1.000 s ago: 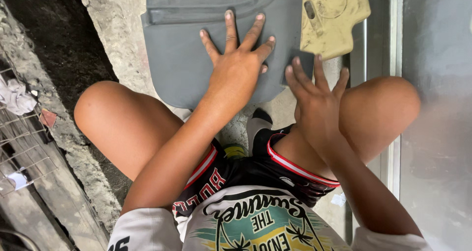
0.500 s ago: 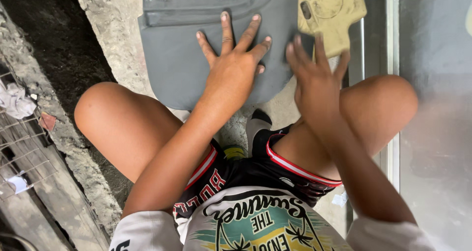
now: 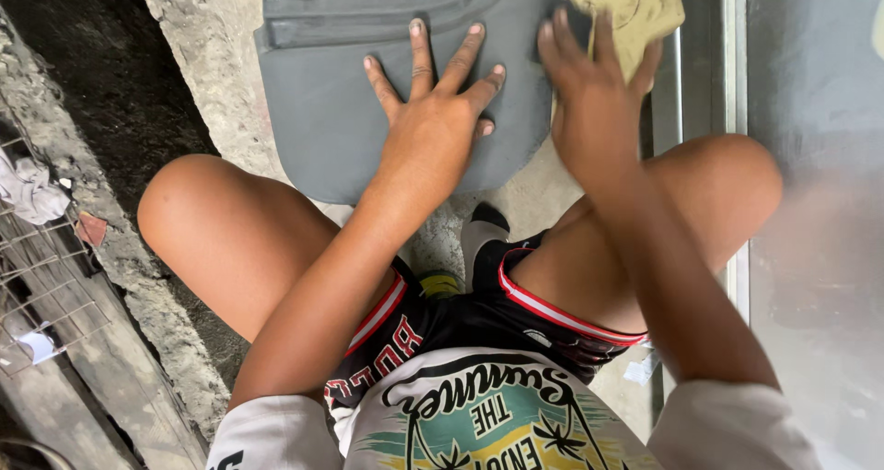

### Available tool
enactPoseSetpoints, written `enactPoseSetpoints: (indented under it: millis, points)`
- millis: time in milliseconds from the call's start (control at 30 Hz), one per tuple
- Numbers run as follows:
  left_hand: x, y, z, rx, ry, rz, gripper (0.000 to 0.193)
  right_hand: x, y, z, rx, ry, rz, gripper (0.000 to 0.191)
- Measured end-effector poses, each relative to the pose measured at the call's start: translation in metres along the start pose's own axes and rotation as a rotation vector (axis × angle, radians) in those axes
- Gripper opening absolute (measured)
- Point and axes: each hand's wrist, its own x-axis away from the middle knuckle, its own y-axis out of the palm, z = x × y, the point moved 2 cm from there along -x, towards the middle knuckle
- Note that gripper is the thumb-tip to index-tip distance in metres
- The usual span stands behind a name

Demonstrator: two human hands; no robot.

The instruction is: The person sits on the floor holding a gray plastic panel on their lap and sands its surface and edges by hand using small pieces of sandpaper, repositioning the panel and switching sanding spots to smooth different areas.

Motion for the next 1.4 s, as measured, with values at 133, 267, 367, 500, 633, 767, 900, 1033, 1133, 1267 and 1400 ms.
enactPoseSetpoints:
  millis: [133, 267, 367, 500, 633, 767, 900, 1033, 1133, 1267, 1400]
  points:
    - [0.000, 0.000, 0.000, 0.007, 0.010, 0.007, 0.049, 0.071, -0.002, -0.019, 0.058, -0.008, -0.110, 0.074]
    - [-0.001, -0.001, 0.001, -0.032, 0.005, -0.042, 0.050, 0.060, -0.002, -0.013, 0.075, -0.041, -0.089, 0.074]
    - [-0.001, -0.003, 0.002, -0.022, -0.001, -0.068, 0.052, 0.003, -0.001, 0.004, 0.058, -0.042, 0.016, 0.070]
    - [-0.001, -0.004, 0.002, -0.009, 0.004, -0.023, 0.053, -0.018, 0.002, 0.007, 0.060, -0.014, 0.036, 0.069]
    - [-0.002, -0.002, 0.001, 0.024, 0.005, -0.003, 0.053, 0.048, 0.000, -0.016, 0.077, 0.012, -0.039, 0.071]
    - [-0.001, -0.001, 0.001, -0.008, 0.016, -0.017, 0.052, 0.079, -0.003, -0.024, 0.088, -0.030, -0.070, 0.066]
    - [-0.001, -0.003, 0.001, -0.001, 0.023, -0.032, 0.051, 0.017, 0.002, 0.000, 0.104, -0.032, -0.009, 0.067]
    - [-0.002, -0.003, 0.000, 0.006, 0.014, -0.016, 0.053, -0.028, 0.008, 0.016, 0.096, -0.021, 0.070, 0.066]
    - [-0.003, -0.002, -0.001, 0.017, 0.021, 0.010, 0.053, 0.002, 0.006, 0.002, 0.103, -0.010, 0.039, 0.069]
    - [-0.003, -0.001, -0.002, 0.013, 0.009, -0.008, 0.053, 0.063, -0.002, -0.021, 0.126, -0.014, -0.066, 0.068]
    - [-0.003, -0.001, -0.001, -0.005, 0.018, -0.028, 0.053, 0.047, -0.001, -0.011, 0.145, -0.055, -0.045, 0.063]
